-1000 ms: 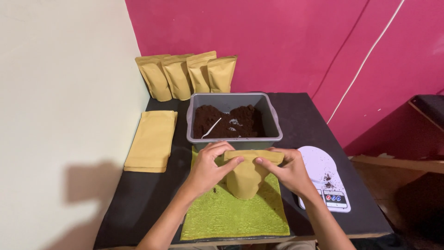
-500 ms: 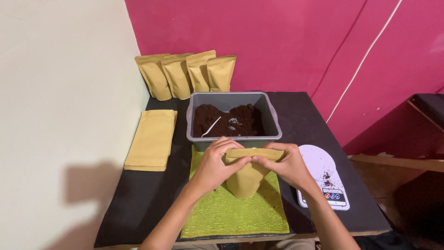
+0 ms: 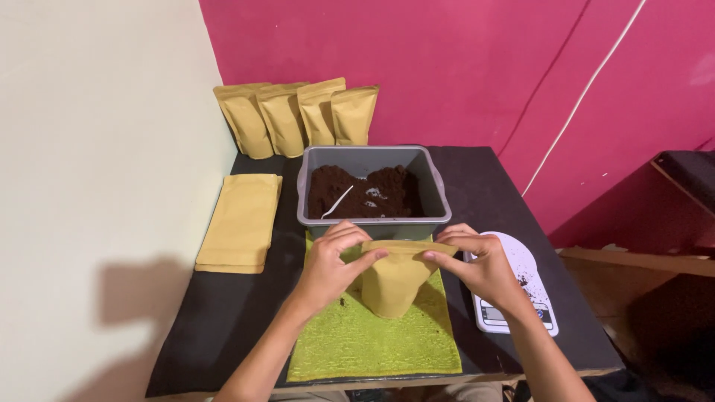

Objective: Filling paper bags with ground coffee using a spoon and weighing them on a digital scale before folding the tops.

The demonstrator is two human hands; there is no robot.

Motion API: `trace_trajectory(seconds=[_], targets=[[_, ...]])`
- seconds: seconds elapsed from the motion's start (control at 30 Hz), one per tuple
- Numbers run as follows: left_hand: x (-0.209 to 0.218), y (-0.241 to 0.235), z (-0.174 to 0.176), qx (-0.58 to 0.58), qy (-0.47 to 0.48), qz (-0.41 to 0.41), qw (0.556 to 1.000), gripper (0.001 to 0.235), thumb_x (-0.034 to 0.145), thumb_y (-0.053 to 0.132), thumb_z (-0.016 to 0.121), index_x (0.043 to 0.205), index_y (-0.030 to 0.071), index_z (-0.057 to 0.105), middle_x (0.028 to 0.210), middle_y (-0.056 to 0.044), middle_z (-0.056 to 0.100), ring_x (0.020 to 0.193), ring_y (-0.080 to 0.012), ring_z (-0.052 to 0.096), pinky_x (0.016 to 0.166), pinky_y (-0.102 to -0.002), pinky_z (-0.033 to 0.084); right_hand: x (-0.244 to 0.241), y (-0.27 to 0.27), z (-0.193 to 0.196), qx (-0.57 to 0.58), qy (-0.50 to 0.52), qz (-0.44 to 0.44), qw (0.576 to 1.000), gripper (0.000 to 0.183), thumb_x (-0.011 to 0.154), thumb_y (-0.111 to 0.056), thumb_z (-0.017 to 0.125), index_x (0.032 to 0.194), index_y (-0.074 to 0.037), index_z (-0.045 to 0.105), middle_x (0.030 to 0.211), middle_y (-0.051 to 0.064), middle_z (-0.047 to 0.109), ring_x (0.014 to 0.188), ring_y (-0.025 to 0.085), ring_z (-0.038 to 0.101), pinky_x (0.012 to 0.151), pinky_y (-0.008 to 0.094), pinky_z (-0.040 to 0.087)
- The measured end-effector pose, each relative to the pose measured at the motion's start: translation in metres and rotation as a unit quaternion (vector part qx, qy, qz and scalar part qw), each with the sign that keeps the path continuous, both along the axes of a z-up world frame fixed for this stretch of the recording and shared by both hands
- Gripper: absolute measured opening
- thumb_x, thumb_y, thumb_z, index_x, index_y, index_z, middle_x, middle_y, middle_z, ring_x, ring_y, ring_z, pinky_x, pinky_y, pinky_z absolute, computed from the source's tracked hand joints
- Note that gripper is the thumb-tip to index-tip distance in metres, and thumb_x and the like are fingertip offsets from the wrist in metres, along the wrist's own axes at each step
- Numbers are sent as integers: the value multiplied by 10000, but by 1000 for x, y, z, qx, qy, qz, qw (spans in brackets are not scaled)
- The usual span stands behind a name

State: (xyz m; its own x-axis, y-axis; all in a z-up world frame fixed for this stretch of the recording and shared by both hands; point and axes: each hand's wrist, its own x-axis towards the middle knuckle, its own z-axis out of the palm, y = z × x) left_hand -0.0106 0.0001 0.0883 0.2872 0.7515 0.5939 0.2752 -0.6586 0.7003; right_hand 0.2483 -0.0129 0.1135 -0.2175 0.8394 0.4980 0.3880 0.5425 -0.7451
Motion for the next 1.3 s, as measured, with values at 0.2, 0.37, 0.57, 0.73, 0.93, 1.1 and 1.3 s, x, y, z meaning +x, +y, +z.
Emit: trace_trajectory(seconds=[0.2, 0.37, 0.57, 0.73, 0.93, 1.1, 1.3], targets=[[-6, -1, 1, 64, 7, -4, 998, 166, 929, 253, 753, 869, 97, 754, 854, -37, 768, 915, -209, 681, 841, -350, 501, 6, -5, -6, 2, 9, 8, 1000, 78, 795, -47, 842, 855, 2, 831, 820, 126, 846, 897, 295, 770, 893, 464, 566], [-4, -1, -2, 86, 14, 1, 996, 173, 932, 233, 753, 834, 90, 738, 834, -32, 765, 887, -219, 695, 812, -346, 509, 12, -5, -19, 19, -6, -2, 1000, 57, 820, -70, 826, 823, -15, 840, 819, 137, 840, 895, 306, 759, 906, 463, 559], [16, -8, 4, -4, -41, -37, 998, 219, 880, 243, 788, 950, 42, 737, 904, -97, 747, 925, -250, 663, 893, -405, 511, -4, -12, -3, 50, -7, 26, 998, 48, 802, -50, 836, 822, -10, 819, 790, 122, 823, 834, 332, 758, 903, 507, 550], [22, -9, -2, 88, -28, -56, 994, 61, 870, 113, 793, 917, 118, 754, 882, -22, 757, 890, -183, 664, 859, -342, 498, -24, -26, 29, 105, -63, 48, 991, 69, 787, -8, 808, 824, -65, 816, 797, 72, 833, 827, 303, 791, 940, 488, 540], [11, -25, 8, 227, 37, -53, 972, 166, 909, 128, 794, 1055, 85, 729, 1053, -33, 752, 985, -172, 685, 902, -315, 508, -20, -33, 23, 247, -161, 82, 952, 100, 903, -135, 754, 987, -79, 753, 949, 15, 788, 838, 153, 741, 915, 358, 505], [-2, -27, 0, 214, 39, -43, 975, 159, 934, 114, 761, 1085, 87, 720, 1071, -29, 752, 983, -171, 683, 880, -310, 482, -13, -39, 27, 217, -178, 79, 957, 179, 890, -163, 758, 1045, -74, 754, 1012, 24, 791, 893, 174, 738, 894, 355, 526], [-7, -19, -19, 237, 27, -39, 970, 174, 902, 86, 798, 1065, 75, 738, 1024, -48, 773, 938, -168, 699, 813, -298, 482, -3, -43, 23, 247, -198, 62, 946, 146, 892, -105, 736, 1024, -42, 744, 987, 27, 793, 849, 169, 743, 885, 368, 549]])
